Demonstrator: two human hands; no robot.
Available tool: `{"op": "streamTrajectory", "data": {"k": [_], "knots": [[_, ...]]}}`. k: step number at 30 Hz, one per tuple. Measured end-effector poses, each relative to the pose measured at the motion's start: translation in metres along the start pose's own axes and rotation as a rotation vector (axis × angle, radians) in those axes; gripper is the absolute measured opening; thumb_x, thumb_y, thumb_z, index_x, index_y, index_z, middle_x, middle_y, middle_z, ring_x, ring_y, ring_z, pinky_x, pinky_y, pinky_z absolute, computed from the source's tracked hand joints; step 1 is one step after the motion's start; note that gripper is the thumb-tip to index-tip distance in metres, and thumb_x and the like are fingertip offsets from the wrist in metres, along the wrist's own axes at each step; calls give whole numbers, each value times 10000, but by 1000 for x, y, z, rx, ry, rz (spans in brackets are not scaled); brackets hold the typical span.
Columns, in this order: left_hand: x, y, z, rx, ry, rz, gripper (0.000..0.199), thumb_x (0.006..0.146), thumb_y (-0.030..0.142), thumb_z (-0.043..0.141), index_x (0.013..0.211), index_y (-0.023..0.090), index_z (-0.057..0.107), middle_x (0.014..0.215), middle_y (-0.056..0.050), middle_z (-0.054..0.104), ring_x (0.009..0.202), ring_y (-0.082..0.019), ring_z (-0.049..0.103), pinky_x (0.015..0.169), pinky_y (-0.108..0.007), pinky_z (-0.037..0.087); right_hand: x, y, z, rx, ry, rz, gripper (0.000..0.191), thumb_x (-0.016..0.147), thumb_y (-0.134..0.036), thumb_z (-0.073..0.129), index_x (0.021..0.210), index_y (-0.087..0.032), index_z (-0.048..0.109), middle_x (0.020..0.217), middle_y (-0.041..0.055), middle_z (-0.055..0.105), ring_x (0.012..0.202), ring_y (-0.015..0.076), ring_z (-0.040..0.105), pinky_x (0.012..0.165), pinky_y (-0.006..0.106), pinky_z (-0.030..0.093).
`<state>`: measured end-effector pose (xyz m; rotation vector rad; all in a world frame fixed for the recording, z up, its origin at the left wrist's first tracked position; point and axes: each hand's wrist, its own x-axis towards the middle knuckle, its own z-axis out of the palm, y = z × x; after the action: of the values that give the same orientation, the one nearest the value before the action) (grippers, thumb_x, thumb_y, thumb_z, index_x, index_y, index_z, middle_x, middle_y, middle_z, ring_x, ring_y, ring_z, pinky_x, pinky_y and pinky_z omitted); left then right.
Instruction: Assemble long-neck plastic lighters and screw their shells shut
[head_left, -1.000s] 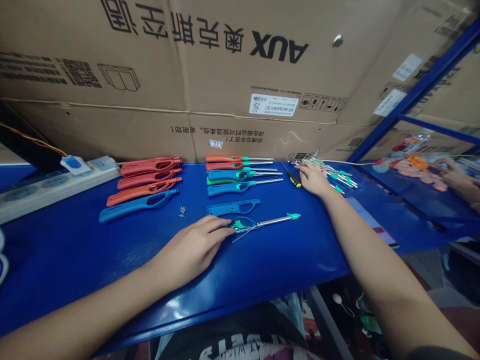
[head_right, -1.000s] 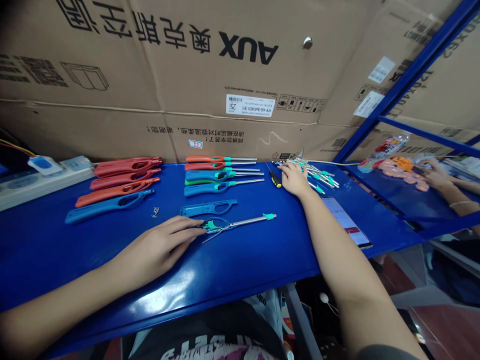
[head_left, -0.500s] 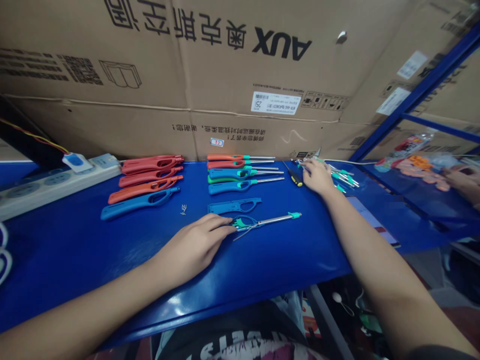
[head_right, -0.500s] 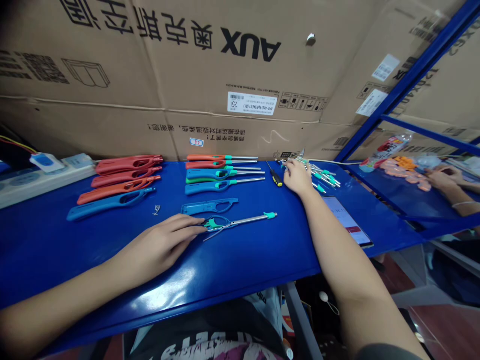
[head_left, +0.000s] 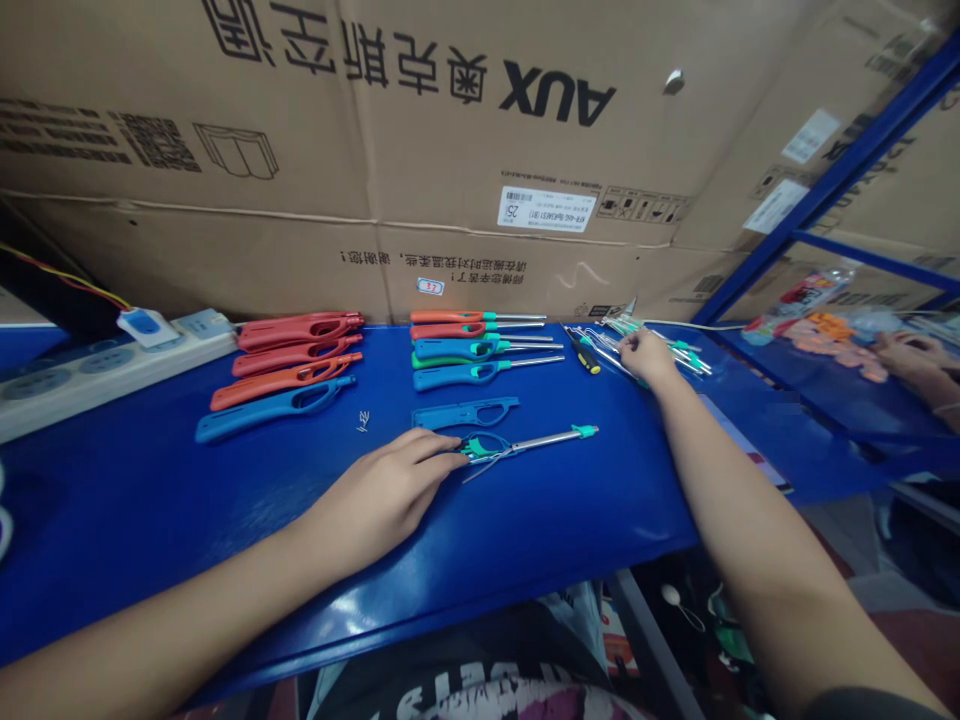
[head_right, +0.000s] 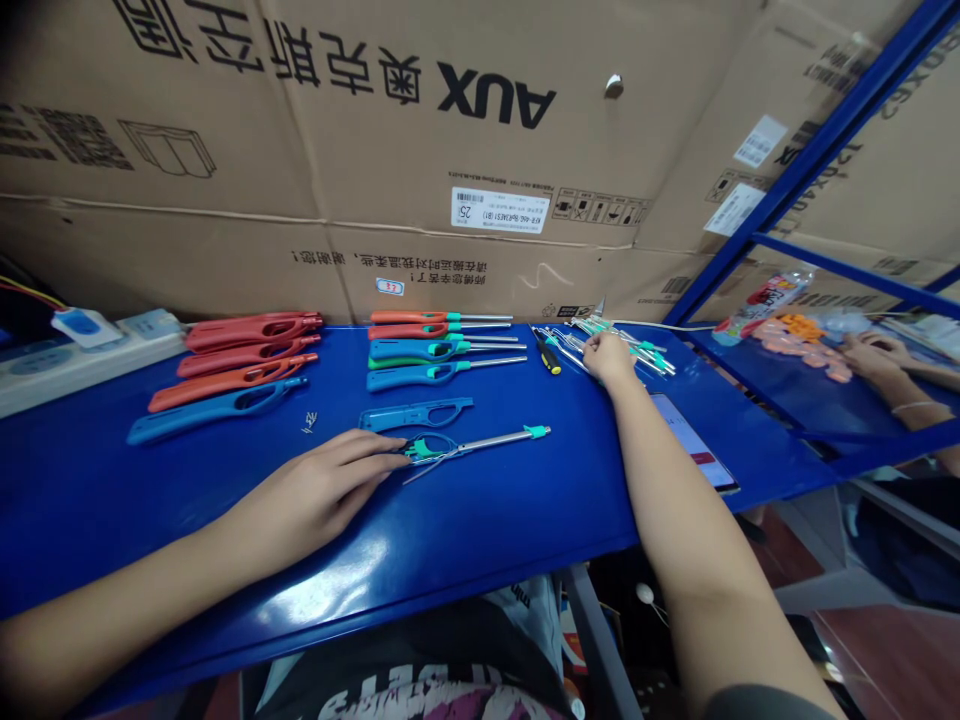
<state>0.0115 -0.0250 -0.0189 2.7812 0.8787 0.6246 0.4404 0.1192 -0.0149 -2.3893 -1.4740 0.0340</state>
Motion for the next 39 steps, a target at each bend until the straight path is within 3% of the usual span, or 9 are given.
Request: {"op": "streamTrajectory", "data": {"k": [4,8,12,15,19,23,27,31,39], "knots": [[0,0,0,-36,-10,-27,338,1015,155,441,1258,206,670,1288,-90,680,1201,-263,621,972,-442,578,-7,-7,-9,124,118,-30,84,857,-174,632,863,-122,697,1014,157,686,1066,320,611,936,463,465],[4,7,-1,-188,90,-149,335,994,285,551,1300,207,662,1315,-89,679,1232,-255,621,1064,-440,529,-27,-35,-20,345,198,-171,160,876,-244,585,936,-122,669,990,143,672,978,258,610,871,384,473],[8,16,0,-451,233,-365,418,973,405,596,1347,226,646,1348,-61,680,1252,-237,634,1123,-414,487,-83,-82,-19,588,39,-401,228,904,-392,592,942,-177,657,816,33,665,735,163,606,697,283,485],[12,19,4,-710,285,-515,469,963,445,598,1370,213,629,1374,-59,662,1280,-241,623,1142,-416,467,-144,-111,-15,823,-90,-781,160,906,-346,626,924,-189,647,813,21,643,750,153,583,750,297,471],[17,20,7,-929,296,-548,395,957,430,603,1247,182,705,1344,-68,683,1296,-245,610,1147,-395,453,-196,-126,-11,766,-202,-1058,94,937,-282,632,920,-189,629,805,14,651,771,155,596,764,313,434],[19,19,4,-984,350,-560,325,937,404,643,1129,157,730,1253,-85,730,1185,-236,674,1073,-352,511,-197,-122,-10,619,-255,-1180,103,932,-272,656,971,-186,614,859,19,665,828,167,608,792,326,420],[16,13,-1,-942,395,-596,317,933,424,646,1070,147,713,1063,-77,769,986,-197,722,914,-293,574,-184,-113,-15,437,-446,-1312,210,919,-317,674,1087,-206,614,1076,56,633,918,179,613,814,320,470],[15,7,0,-932,397,-627,317,896,428,690,1047,149,698,890,-45,752,810,-164,710,787,-266,579,-180,-107,-18,232,-508,-1429,115,983,-288,575,1053,-229,645,1150,44,626,881,165,632,761,308,479],[16,11,-1,-1067,346,-623,393,882,406,707,1166,150,616,888,-45,726,768,-156,699,714,-261,583,-174,-107,-14,497,-634,-1303,93,992,-208,554,966,-184,639,996,46,660,894,149,625,811,282,494]]}}
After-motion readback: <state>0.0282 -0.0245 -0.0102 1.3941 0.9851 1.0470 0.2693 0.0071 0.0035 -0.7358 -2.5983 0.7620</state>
